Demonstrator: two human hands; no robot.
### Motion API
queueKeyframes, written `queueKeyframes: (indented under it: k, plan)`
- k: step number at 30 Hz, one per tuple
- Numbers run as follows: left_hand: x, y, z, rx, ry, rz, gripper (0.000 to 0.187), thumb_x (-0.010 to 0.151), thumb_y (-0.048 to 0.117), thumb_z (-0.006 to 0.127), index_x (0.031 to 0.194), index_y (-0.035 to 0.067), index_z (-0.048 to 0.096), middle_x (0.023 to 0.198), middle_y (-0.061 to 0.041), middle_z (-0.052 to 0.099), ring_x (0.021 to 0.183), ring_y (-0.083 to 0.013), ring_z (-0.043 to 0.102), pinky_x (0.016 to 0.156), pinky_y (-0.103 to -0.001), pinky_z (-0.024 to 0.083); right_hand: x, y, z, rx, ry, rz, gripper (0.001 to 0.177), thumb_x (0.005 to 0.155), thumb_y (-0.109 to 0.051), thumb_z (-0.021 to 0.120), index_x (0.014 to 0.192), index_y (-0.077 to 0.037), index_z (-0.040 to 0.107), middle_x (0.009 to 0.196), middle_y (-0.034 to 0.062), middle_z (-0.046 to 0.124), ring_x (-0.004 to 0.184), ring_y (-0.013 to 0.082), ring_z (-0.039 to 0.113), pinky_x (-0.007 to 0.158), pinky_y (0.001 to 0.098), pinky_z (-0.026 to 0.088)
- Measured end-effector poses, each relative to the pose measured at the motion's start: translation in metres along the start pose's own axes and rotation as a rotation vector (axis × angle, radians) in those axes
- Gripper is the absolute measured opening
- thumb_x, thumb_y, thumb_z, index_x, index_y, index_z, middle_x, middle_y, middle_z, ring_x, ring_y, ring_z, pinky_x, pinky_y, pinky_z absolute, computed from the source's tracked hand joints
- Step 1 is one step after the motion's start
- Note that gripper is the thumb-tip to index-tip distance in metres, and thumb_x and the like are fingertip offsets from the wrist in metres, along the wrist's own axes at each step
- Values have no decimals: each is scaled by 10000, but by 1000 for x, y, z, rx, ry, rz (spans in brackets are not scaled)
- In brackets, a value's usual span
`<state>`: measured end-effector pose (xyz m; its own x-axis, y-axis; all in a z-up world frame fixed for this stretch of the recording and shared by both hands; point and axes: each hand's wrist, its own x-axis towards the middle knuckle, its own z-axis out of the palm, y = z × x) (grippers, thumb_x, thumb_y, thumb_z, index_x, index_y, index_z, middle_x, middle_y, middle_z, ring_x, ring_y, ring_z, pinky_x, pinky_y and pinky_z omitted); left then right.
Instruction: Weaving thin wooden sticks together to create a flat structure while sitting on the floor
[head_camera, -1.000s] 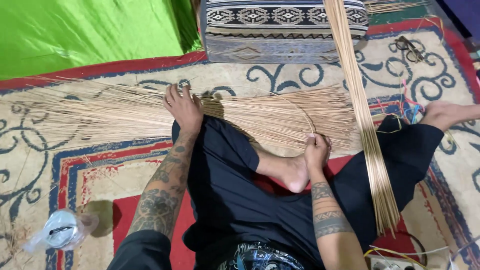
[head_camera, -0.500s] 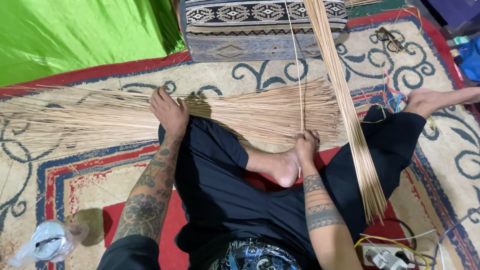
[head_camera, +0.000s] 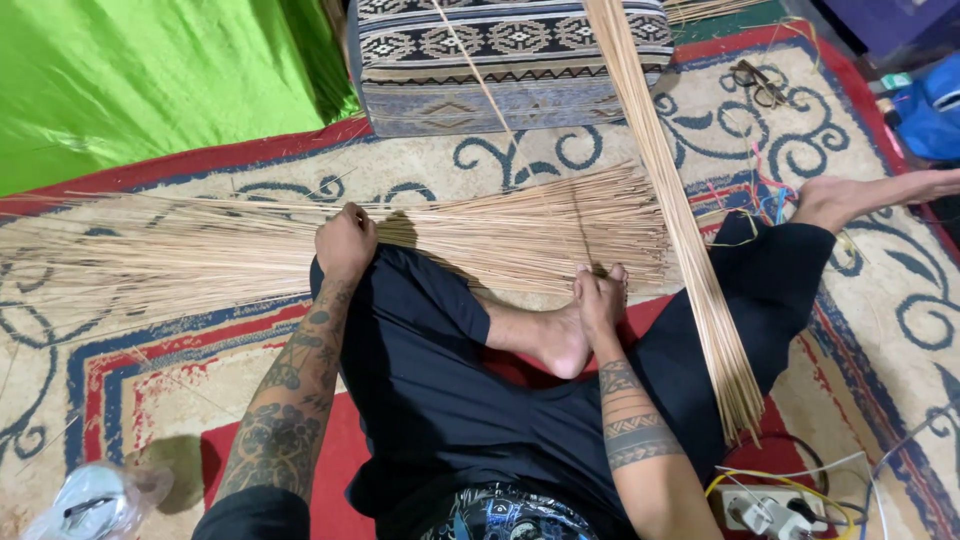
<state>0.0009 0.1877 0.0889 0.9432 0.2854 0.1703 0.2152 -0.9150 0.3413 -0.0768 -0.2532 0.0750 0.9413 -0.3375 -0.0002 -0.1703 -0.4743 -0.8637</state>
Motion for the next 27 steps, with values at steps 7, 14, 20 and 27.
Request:
queueKeyframes:
  k: [7,14,20,27]
  plan:
    - [-77,99,7,-112,-66,131,297,946,449,592,1012,195,733,771,-189,736,875,-419,739,861,-523,525,12,-37,31,977,-366,260,328,1064,-393,492,905,-121,581,611,-93,309,405,10,334,351,155,271]
    - [-213,198,51,-1316,-482,-28,304,1096,176,404,1009,49,666,682,-120,724,631,-213,677,650,-342,549,-1,-84,71,1190,-350,189,254,1065,-107,386,1314,-101,438,815,-33,393,567,36,402,473,165,327]
    - [-201,224,-3,-1486,-194,-282,153,1087,78,401,1192,7,486,715,-103,666,595,-156,621,492,-220,472,22,-111,76,1211,-329,303,257,1038,-136,448,1289,-104,495,825,-17,487,596,91,486,505,232,385]
    - [-203,279,-41,-1815,-63,-436,84,1023,71,588,1075,5,599,598,-111,631,440,-124,563,455,-187,449,10,-120,16,1613,-528,279,300,1032,-151,527,1326,-146,591,911,-11,531,738,105,503,628,236,398]
